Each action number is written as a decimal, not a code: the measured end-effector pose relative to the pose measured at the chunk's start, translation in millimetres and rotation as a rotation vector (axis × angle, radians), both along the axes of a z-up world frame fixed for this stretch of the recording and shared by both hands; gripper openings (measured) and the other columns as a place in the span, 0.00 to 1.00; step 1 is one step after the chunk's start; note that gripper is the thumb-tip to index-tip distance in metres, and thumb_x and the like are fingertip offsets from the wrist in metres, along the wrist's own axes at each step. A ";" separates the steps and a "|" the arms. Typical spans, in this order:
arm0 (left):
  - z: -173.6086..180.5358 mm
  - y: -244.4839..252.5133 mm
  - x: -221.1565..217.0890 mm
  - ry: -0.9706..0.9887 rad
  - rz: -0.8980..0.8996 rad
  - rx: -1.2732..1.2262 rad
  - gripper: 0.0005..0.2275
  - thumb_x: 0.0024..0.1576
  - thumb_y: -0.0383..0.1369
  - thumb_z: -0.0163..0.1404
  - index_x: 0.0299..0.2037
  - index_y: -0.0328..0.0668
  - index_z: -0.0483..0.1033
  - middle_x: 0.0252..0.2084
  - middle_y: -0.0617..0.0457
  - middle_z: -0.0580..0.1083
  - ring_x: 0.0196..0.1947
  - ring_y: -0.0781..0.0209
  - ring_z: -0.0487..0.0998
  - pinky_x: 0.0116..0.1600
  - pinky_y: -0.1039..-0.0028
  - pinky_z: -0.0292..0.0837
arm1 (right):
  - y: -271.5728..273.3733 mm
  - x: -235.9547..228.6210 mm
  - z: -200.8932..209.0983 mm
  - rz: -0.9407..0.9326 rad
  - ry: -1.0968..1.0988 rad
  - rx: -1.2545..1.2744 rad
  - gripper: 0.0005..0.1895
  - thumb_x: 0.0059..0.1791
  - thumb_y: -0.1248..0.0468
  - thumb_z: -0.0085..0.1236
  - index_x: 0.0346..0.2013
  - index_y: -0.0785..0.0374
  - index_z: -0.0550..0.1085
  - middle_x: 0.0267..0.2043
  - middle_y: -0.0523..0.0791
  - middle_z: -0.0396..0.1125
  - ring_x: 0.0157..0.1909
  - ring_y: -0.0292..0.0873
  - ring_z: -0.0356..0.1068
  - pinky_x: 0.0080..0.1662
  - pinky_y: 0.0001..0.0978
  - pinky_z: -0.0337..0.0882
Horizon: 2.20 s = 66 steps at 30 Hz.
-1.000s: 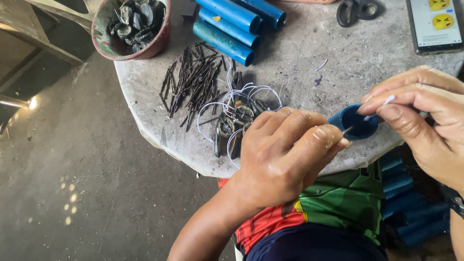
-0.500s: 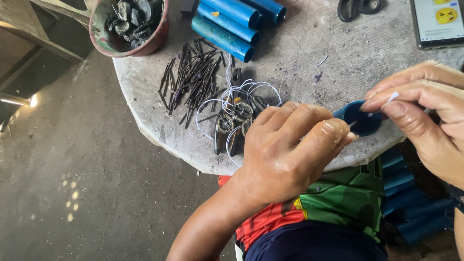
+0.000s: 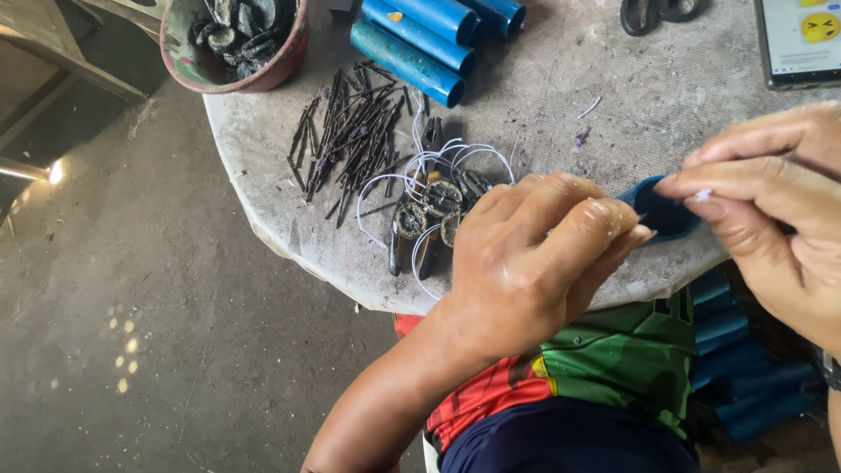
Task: Assembling candle wicks by threading them through metal bases and inserting them into blue plastic tubes
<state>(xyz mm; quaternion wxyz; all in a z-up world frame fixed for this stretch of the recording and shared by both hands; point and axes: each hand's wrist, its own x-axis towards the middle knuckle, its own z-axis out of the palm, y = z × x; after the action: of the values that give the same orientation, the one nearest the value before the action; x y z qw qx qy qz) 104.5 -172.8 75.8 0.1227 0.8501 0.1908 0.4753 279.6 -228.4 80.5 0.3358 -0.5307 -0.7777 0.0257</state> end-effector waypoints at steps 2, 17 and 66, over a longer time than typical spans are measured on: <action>-1.1 -1.3 0.2 -0.008 0.002 -0.010 0.04 0.56 0.28 0.44 0.30 0.38 0.65 0.29 0.52 0.68 0.26 0.56 0.69 0.32 0.72 0.63 | -0.3 -0.6 0.6 0.013 -0.026 0.006 0.09 0.48 0.72 0.43 0.38 0.72 0.71 0.37 0.53 0.61 0.42 0.48 0.62 0.47 0.36 0.63; 9.0 -5.8 -4.4 0.080 0.082 0.143 0.07 0.56 0.30 0.41 0.27 0.39 0.63 0.27 0.52 0.66 0.23 0.57 0.66 0.30 0.73 0.58 | -0.6 -4.3 -7.3 -0.017 -0.030 0.089 0.08 0.48 0.68 0.43 0.34 0.68 0.71 0.42 0.53 0.68 0.45 0.50 0.67 0.54 0.45 0.61; 1.1 -11.5 8.2 -0.139 -0.713 -1.844 0.04 0.47 0.26 0.35 0.20 0.39 0.59 0.15 0.53 0.54 0.12 0.68 0.55 0.17 0.83 0.49 | -2.7 -11.7 -26.0 0.062 0.364 0.107 0.13 0.44 0.69 0.44 0.43 0.69 0.63 0.44 0.53 0.64 0.47 0.46 0.67 0.50 0.31 0.68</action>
<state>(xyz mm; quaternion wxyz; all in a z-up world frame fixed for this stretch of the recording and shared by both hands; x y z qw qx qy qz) 112.7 -184.3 76.9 0.8831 0.3998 0.2113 0.1248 267.9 -231.1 54.5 0.4980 -0.4745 -0.7202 0.0901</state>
